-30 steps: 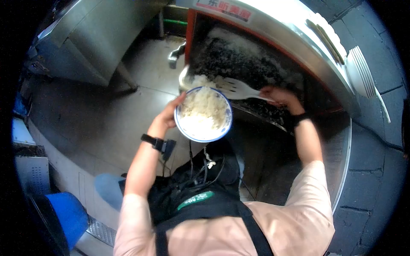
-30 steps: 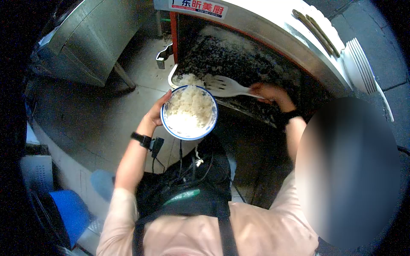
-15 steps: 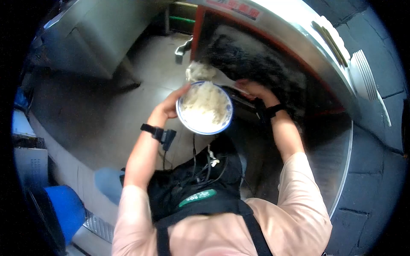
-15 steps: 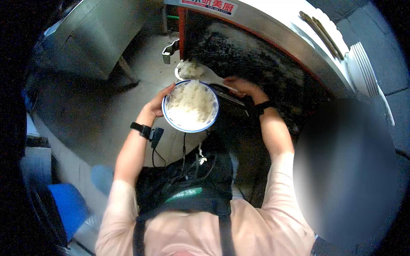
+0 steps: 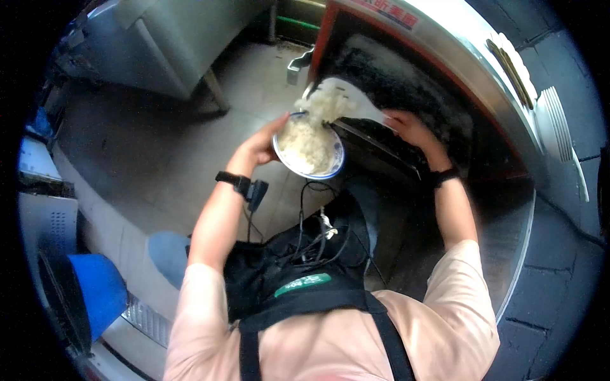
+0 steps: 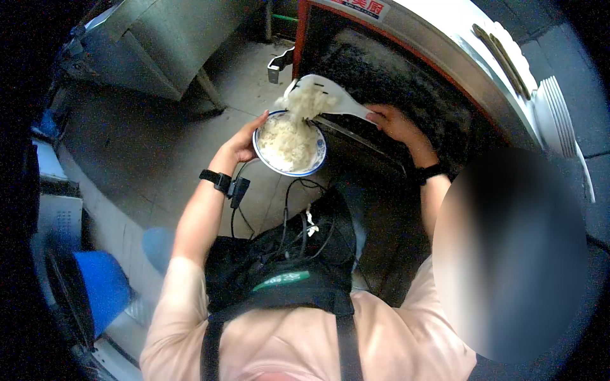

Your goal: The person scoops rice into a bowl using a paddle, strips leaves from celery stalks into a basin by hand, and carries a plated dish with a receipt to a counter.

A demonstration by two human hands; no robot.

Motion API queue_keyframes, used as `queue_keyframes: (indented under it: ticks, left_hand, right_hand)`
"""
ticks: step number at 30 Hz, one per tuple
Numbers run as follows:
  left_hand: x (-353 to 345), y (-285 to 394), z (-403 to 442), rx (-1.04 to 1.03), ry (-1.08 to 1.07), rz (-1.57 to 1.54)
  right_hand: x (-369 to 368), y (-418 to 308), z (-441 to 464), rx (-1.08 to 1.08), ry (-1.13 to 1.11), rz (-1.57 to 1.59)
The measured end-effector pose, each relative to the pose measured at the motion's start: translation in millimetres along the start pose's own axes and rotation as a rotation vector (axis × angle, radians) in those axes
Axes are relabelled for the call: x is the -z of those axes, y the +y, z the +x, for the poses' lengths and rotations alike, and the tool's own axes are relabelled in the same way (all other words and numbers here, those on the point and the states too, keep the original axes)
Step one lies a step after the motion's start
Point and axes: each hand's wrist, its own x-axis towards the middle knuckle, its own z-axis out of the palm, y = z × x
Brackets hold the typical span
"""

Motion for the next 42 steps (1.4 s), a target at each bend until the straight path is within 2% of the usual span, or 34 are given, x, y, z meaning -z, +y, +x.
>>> queue_keyframes:
  ticks: [2,6,13,14,16,17,21,23,25,27,29,31,32,34,35,37,39,41,42]
  left_hand:
    - [10,-7,12,-0.003,-0.012,0.001]
    - [-6,-8,4,-0.041,-0.011,0.029]
    - [-15,-33,3,-0.067,-0.047,-0.151]
    - [-19,-35,-2,-0.071,-0.039,-0.168]
    - [-12,-40,2,-0.068,-0.062,-0.16]
    - [-9,-43,3,-0.065,-0.09,-0.154]
    - [-5,-37,0,-0.04,-0.118,-0.056]
    - [-5,-33,-1,-0.029,-0.111,0.0]
    - [-3,-33,1,-0.032,-0.138,-0.019]
    - [2,-35,6,-0.133,-0.248,-0.094]
    - [0,-36,7,-0.134,-0.27,-0.146]
    - [-5,-34,4,-0.176,-0.245,-0.119]
    - [-14,-30,-4,-0.189,-0.252,-0.11]
    - [-34,-22,-18,-0.159,-0.287,-0.064]
    - [-43,-18,-21,-0.156,-0.299,-0.064]
    - [-62,-11,-27,-0.24,-0.375,-0.01]
    - [-93,-3,-35,-0.221,-0.356,0.021]
    - [-119,-2,-32,-0.378,-0.268,0.061]
    - [-120,-4,-22,-0.344,-0.193,0.105]
  right_hand:
    - [-4,-12,-21,0.424,0.215,-0.3]
    - [-10,-49,-61,0.372,0.196,-0.473]
    - [-29,-47,-75,0.37,0.129,-0.524]
    - [-28,-44,-75,0.371,0.128,-0.522]
    - [-23,-36,-78,0.534,0.139,-0.427]
    - [-16,-36,-82,0.421,0.103,-0.42]
    - [-6,-49,-95,0.449,0.172,-0.278]
    - [-9,-53,-99,0.389,0.136,-0.243]
    - [-20,-39,-95,0.498,0.117,-0.322]
    - [-28,-40,-102,0.479,0.107,-0.334]
    - [-28,-40,-109,0.425,0.088,-0.376]
    - [-33,-29,-108,0.559,0.31,-0.28]
    - [-34,-27,-112,0.568,0.321,-0.287]
    - [-35,-26,-126,0.252,0.371,0.09]
    - [-34,-27,-132,0.246,0.379,0.084]
    - [-35,-31,-144,0.046,0.404,0.36]
    - [-38,-30,-155,0.057,0.438,0.378]
    - [-41,-34,-161,0.085,0.519,0.411]
    - [-39,-40,-165,0.075,0.554,0.421]
